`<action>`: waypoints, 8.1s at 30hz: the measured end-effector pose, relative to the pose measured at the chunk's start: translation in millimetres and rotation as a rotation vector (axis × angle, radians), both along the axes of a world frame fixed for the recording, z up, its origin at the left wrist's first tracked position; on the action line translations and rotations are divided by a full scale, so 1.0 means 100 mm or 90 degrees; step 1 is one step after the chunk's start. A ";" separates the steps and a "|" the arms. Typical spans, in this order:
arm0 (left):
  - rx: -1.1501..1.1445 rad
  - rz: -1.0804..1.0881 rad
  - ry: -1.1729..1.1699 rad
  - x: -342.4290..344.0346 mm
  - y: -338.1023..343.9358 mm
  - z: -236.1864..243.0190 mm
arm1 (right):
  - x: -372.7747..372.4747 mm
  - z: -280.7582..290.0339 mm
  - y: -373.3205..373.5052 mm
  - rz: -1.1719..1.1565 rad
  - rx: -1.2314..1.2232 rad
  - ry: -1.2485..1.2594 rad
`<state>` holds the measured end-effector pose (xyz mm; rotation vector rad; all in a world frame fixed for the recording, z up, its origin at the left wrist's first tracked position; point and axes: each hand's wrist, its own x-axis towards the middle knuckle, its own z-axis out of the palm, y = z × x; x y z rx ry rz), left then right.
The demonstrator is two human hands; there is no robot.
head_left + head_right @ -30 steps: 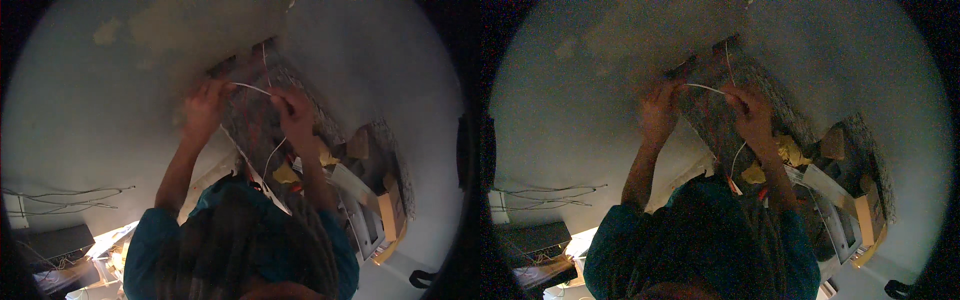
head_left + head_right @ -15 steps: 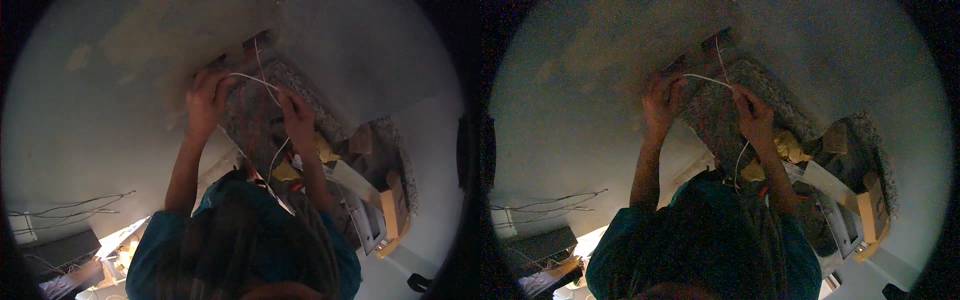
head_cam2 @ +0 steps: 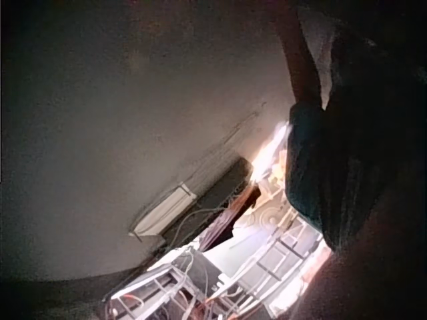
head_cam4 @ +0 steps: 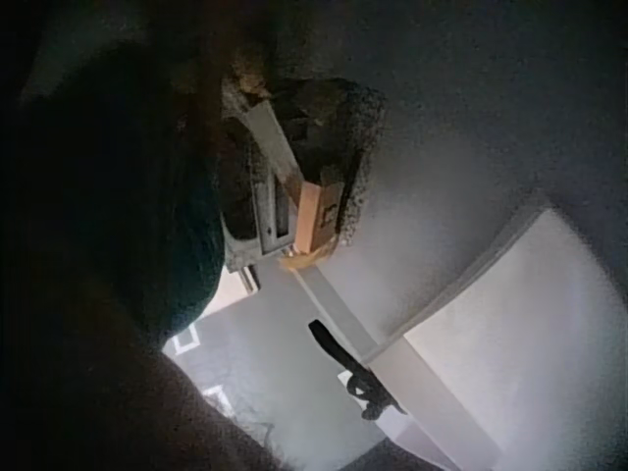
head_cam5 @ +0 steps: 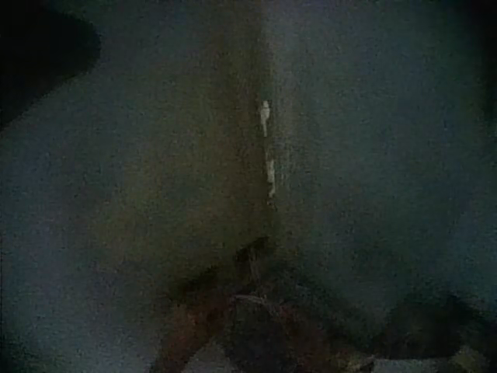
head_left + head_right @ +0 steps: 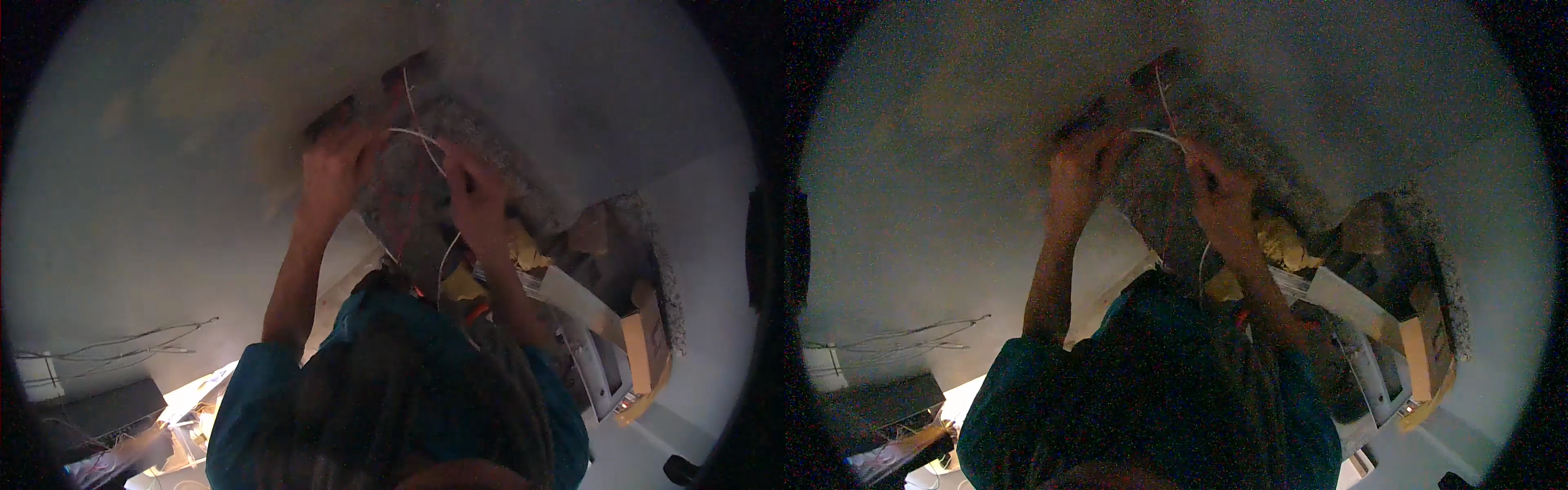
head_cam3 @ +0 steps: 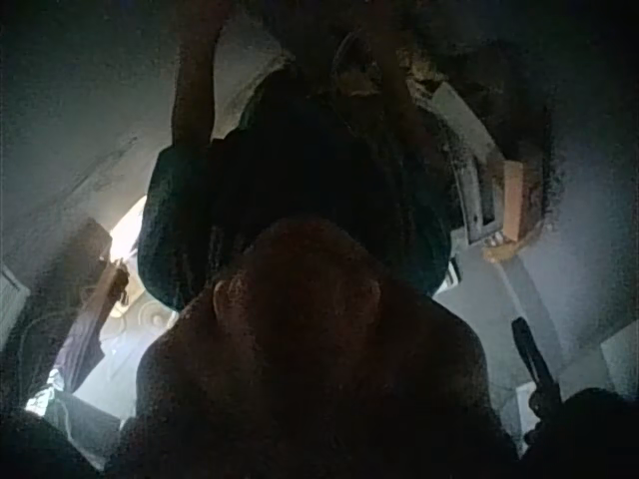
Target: The person pulls and organizes several electrical wires from a hole in the ceiling while standing in a room under construction.
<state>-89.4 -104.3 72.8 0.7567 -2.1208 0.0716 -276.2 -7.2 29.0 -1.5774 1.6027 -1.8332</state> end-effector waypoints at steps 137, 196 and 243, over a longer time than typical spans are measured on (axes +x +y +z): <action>0.553 0.150 0.296 -0.35 -0.13 -0.45 | -0.35 -0.36 -0.90 0.192 0.151 -0.581; 0.502 0.079 0.215 -0.22 -0.18 -0.35 | -0.61 0.12 -1.66 0.246 0.252 0.258; 0.514 0.093 0.260 -0.32 -0.12 -0.41 | -0.42 -0.08 -1.76 0.172 0.070 0.086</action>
